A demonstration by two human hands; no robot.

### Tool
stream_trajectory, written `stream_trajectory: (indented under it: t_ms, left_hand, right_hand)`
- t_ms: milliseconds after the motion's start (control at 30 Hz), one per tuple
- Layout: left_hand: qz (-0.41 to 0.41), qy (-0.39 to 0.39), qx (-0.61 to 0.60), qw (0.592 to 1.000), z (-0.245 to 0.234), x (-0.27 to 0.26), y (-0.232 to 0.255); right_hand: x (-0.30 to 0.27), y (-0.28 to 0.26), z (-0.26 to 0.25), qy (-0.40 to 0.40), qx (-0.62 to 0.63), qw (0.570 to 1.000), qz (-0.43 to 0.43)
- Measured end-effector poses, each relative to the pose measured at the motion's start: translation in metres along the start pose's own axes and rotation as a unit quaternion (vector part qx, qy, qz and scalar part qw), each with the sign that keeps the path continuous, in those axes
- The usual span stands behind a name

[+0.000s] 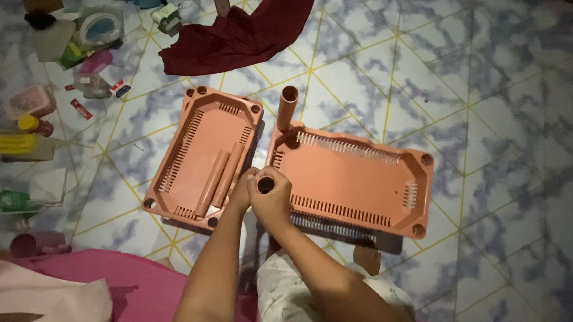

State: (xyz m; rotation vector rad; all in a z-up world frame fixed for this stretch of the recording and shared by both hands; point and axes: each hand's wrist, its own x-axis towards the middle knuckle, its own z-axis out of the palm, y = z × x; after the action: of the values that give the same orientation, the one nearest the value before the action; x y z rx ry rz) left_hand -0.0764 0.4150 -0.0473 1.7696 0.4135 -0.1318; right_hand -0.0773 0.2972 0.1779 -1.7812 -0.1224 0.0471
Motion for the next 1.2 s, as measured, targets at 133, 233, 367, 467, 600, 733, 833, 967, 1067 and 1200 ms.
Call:
stream_trajectory:
  t_ms: [133,233,367,467,600,733,833,967,1067,1200]
  left_hand:
    - [0.042,0.023,0.054,0.997,0.004,0.011,-0.011]
    - [0.016,0.001,0.003,1.000,0.002,0.011,-0.015]
    - [0.068,-0.014,-0.092,0.993,0.006,0.002,-0.005]
    - [0.093,0.072,0.045,0.992,-0.001,-0.017,0.027]
    - [0.057,0.144,-0.214,0.964,-0.009,-0.058,0.075]
    - [0.180,0.155,-0.288,0.928,0.011,-0.101,0.105]
    - [0.113,0.159,-0.284,0.939,0.024,-0.117,0.114]
    - [0.011,0.140,-0.179,0.974,0.039,-0.122,0.111]
    - [0.075,0.142,-0.150,0.976,0.044,-0.120,0.102]
    - [0.054,0.161,-0.326,0.930,0.056,-0.105,0.087]
  right_hand:
    - [-0.003,0.001,0.012,0.104,0.007,0.995,-0.007]
    - [0.000,-0.001,0.008,0.103,0.031,0.994,-0.022]
    - [0.010,0.000,-0.029,-0.142,0.063,0.987,-0.031]
    - [0.015,-0.004,-0.040,-0.228,0.099,0.968,-0.047]
    - [0.012,0.003,-0.039,-0.234,0.130,0.961,-0.072]
    - [0.009,0.016,-0.027,-0.218,0.141,0.966,-0.003]
    - [0.011,0.022,-0.023,-0.227,0.158,0.961,0.027]
    - [0.013,0.024,-0.024,-0.229,0.117,0.966,0.010]
    - [0.012,0.023,-0.024,-0.232,0.123,0.965,0.016]
    - [0.017,0.022,-0.026,-0.235,0.117,0.964,-0.029]
